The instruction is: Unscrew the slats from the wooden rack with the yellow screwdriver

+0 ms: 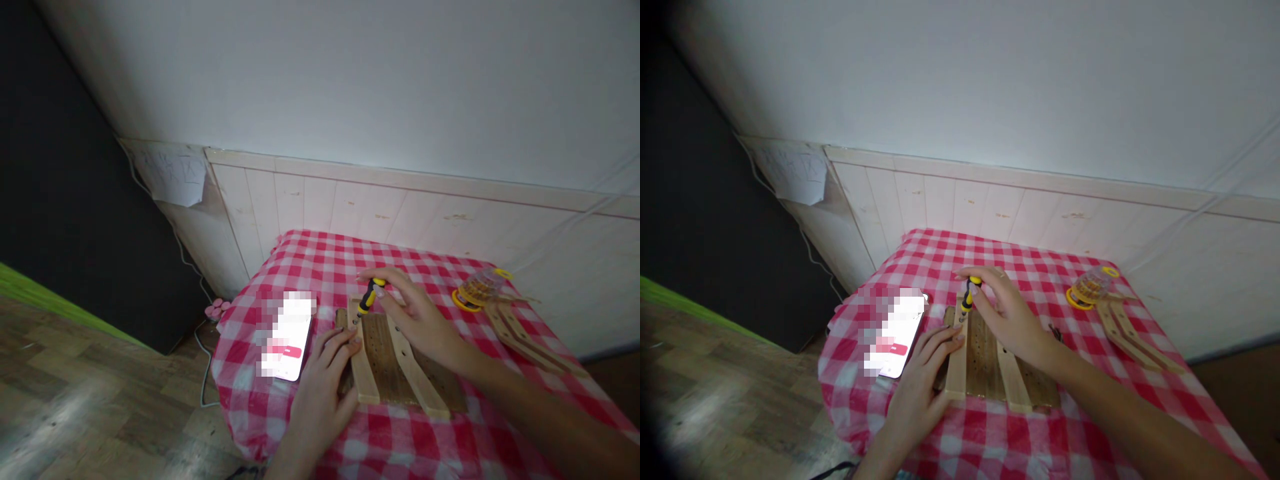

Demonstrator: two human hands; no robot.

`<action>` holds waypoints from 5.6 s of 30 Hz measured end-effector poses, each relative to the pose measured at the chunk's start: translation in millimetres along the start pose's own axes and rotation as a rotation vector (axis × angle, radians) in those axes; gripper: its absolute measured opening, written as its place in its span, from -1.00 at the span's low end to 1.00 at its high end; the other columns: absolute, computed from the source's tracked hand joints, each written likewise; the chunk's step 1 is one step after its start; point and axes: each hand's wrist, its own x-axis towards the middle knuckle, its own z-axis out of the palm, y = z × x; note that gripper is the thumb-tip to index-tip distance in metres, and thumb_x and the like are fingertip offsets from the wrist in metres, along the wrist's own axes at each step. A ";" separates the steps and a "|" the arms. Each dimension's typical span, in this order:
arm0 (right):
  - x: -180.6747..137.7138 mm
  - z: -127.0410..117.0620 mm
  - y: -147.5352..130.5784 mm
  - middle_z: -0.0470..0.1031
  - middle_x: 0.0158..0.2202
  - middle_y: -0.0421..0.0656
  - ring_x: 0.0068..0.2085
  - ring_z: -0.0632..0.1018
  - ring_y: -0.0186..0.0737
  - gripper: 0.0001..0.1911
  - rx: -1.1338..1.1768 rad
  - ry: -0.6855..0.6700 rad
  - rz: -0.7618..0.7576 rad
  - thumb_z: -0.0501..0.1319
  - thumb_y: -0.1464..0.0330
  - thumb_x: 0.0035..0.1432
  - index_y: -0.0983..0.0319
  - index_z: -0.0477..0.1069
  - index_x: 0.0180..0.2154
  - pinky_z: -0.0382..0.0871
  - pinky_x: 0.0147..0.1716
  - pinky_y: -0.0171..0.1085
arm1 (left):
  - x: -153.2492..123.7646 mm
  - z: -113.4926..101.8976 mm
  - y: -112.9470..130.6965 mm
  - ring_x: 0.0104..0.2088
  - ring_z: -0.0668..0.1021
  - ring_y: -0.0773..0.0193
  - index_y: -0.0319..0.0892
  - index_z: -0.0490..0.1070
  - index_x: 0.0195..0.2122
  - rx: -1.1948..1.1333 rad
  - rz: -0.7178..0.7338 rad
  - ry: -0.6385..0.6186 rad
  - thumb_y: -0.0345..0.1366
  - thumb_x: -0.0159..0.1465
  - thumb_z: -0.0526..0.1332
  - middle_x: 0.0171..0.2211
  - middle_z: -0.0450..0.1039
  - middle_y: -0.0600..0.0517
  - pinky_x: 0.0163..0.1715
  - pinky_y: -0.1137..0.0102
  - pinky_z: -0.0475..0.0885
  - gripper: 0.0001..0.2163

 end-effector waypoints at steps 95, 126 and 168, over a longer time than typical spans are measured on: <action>1.3 -10.2 -10.4 0.46 -0.23 -0.11 -0.30 0.53 -0.22 -0.80 -0.065 0.086 -0.092 -0.06 0.23 0.44 0.13 0.21 -0.01 0.46 -0.32 -0.22 | 0.2 -1.2 -0.9 0.25 0.26 0.03 -0.11 0.27 0.18 -0.007 0.037 0.006 -0.49 0.16 0.15 0.23 0.28 -0.08 0.23 0.06 0.23 -0.48; 5.1 37.6 -4.3 0.61 -0.47 0.00 -0.49 0.64 -0.06 -0.77 -1.133 -0.612 -0.090 0.09 0.60 0.22 0.30 0.48 -0.20 0.41 -0.60 -0.26 | -3.1 0.6 0.7 0.12 0.38 -0.02 -0.08 0.29 0.15 -0.038 -0.056 0.019 -0.41 0.24 0.20 0.10 0.20 -0.12 0.08 0.13 0.38 -0.56; 8.6 14.7 -13.8 0.60 -0.12 -0.06 -0.41 0.63 -0.21 -0.77 -1.061 -0.697 -0.286 0.12 0.56 0.29 0.21 0.40 -0.08 0.09 -0.63 -0.29 | -0.9 1.0 1.6 0.11 0.35 0.05 -0.10 0.29 0.14 -0.039 -0.043 0.006 -0.46 0.22 0.19 0.08 0.19 -0.10 0.10 0.23 0.33 -0.56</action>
